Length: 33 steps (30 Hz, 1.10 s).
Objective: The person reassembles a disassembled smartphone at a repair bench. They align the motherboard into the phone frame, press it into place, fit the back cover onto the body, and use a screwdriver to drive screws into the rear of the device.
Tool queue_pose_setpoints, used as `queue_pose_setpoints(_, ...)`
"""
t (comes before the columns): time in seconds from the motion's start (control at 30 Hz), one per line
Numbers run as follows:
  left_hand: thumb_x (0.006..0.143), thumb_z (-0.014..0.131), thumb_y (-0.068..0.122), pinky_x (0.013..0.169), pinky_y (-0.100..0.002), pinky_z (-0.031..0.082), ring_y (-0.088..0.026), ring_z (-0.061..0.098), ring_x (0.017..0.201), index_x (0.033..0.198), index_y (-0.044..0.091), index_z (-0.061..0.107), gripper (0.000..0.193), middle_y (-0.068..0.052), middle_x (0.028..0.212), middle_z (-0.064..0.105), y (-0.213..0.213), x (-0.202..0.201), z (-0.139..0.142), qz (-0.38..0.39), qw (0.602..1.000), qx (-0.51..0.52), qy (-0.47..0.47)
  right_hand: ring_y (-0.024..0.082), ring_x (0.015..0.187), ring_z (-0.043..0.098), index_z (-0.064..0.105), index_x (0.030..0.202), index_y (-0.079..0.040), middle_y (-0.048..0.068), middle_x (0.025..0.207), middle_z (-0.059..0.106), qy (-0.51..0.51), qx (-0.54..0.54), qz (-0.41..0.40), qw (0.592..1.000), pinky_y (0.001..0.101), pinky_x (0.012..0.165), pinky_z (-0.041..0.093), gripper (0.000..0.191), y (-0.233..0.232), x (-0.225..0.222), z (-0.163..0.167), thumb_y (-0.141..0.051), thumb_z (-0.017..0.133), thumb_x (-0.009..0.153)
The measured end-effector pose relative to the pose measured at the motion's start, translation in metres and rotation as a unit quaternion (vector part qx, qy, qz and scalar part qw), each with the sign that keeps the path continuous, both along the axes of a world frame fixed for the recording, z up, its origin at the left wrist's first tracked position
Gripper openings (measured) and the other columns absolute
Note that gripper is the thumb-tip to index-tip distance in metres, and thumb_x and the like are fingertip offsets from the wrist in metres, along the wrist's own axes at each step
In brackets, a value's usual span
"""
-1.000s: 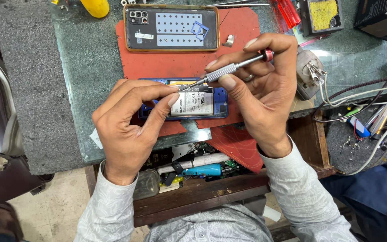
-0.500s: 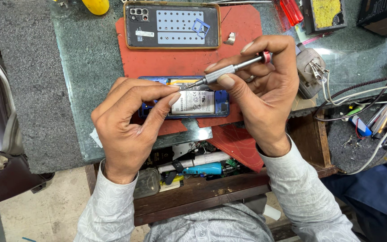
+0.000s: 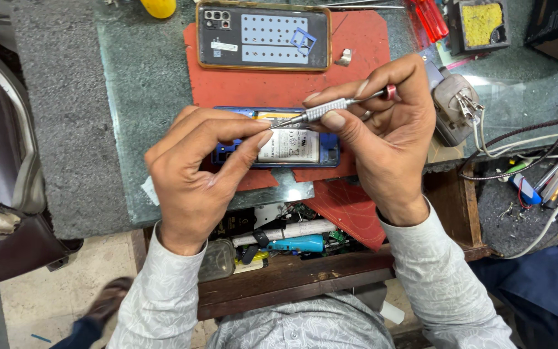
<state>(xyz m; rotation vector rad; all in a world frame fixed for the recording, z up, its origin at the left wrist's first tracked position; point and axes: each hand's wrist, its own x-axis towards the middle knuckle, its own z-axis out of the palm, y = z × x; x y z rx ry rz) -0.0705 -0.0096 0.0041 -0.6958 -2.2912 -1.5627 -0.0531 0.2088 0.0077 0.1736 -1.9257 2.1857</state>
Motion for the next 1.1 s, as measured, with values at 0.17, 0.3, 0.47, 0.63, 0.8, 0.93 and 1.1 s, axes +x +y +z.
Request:
queue_pose_setpoints(0.17,0.087,0.081,0.026,0.085,-0.031,0.056,-0.021,0.068,0.102,0.125,0.002,0.066,0.047,-0.01,0.114,0.072,0.002,-0.004,0.008,-0.024,0.999,0.041,-0.003,0.024,0.107,0.073,0.035,0.13,-0.006,0.012,0.116,0.058,0.073,0.109,-0.02,0.991,0.0324,0.093,0.063,0.04,0.003,0.006,0.009,0.01,0.063,0.106)
queue_pose_setpoints(0.3,0.111,0.064,0.035,0.098,-0.029,0.058,-0.017,0.072,0.112,0.133,0.005,0.068,0.037,-0.008,0.12,0.073,0.0,-0.007,0.003,0.002,0.993,0.093,-0.067,0.021,0.099,0.068,0.029,0.143,-0.009,0.016,0.112,0.064,0.151,0.238,-0.044,0.958,0.0309,0.092,0.059,0.048,0.011,0.026,0.015,0.014,0.059,0.113)
queue_pose_setpoints(0.47,0.116,0.057,0.032,0.093,-0.029,0.059,-0.017,0.076,0.109,0.125,0.004,0.072,0.033,-0.009,0.115,0.077,-0.001,-0.008,-0.009,0.034,0.99,0.088,-0.102,0.023,0.097,0.069,0.028,0.152,-0.01,0.019,0.112,0.064,0.171,0.365,-0.017,0.915,0.034,0.094,0.059,0.062,0.016,0.047,0.018,0.02,0.055,0.105)
queue_pose_setpoints(0.63,0.115,0.058,0.029,0.089,-0.031,0.057,-0.018,0.074,0.102,0.122,0.003,0.073,0.031,-0.008,0.111,0.077,-0.001,-0.009,-0.011,0.039,0.995,0.054,-0.077,0.024,0.095,0.072,0.033,0.147,-0.008,0.018,0.107,0.068,0.177,0.433,-0.017,0.884,0.033,0.088,0.058,0.06,0.015,0.054,0.02,0.019,0.062,0.102)
queue_pose_setpoints(0.8,0.115,0.059,0.027,0.085,-0.03,0.056,-0.017,0.072,0.097,0.117,0.004,0.075,0.028,-0.007,0.106,0.077,0.002,-0.009,-0.011,0.042,0.995,0.046,-0.075,0.025,0.096,0.073,0.037,0.146,-0.007,0.017,0.108,0.069,0.178,0.464,-0.026,0.867,0.0329,0.086,0.058,0.059,0.015,0.055,0.02,0.017,0.066,0.101)
queue_pose_setpoints(0.93,0.114,0.06,0.025,0.08,-0.031,0.054,-0.016,0.067,0.089,0.116,0.003,0.075,0.027,-0.007,0.102,0.077,0.001,-0.008,-0.012,0.047,0.995,0.032,-0.083,0.025,0.096,0.073,0.037,0.147,-0.006,0.017,0.113,0.07,0.171,0.468,-0.023,0.867,0.032,0.085,0.059,0.06,0.015,0.054,0.017,0.017,0.067,0.101)
queue_pose_setpoints(1.1,0.114,0.061,0.024,0.08,-0.03,0.054,-0.015,0.067,0.09,0.116,0.004,0.075,0.025,-0.005,0.103,0.076,0.001,-0.009,-0.013,0.043,0.996,0.031,-0.078,0.025,0.095,0.072,0.037,0.144,-0.006,0.017,0.109,0.069,0.173,0.462,-0.023,0.87,0.033,0.085,0.058,0.059,0.016,0.053,0.015,0.018,0.066,0.099)
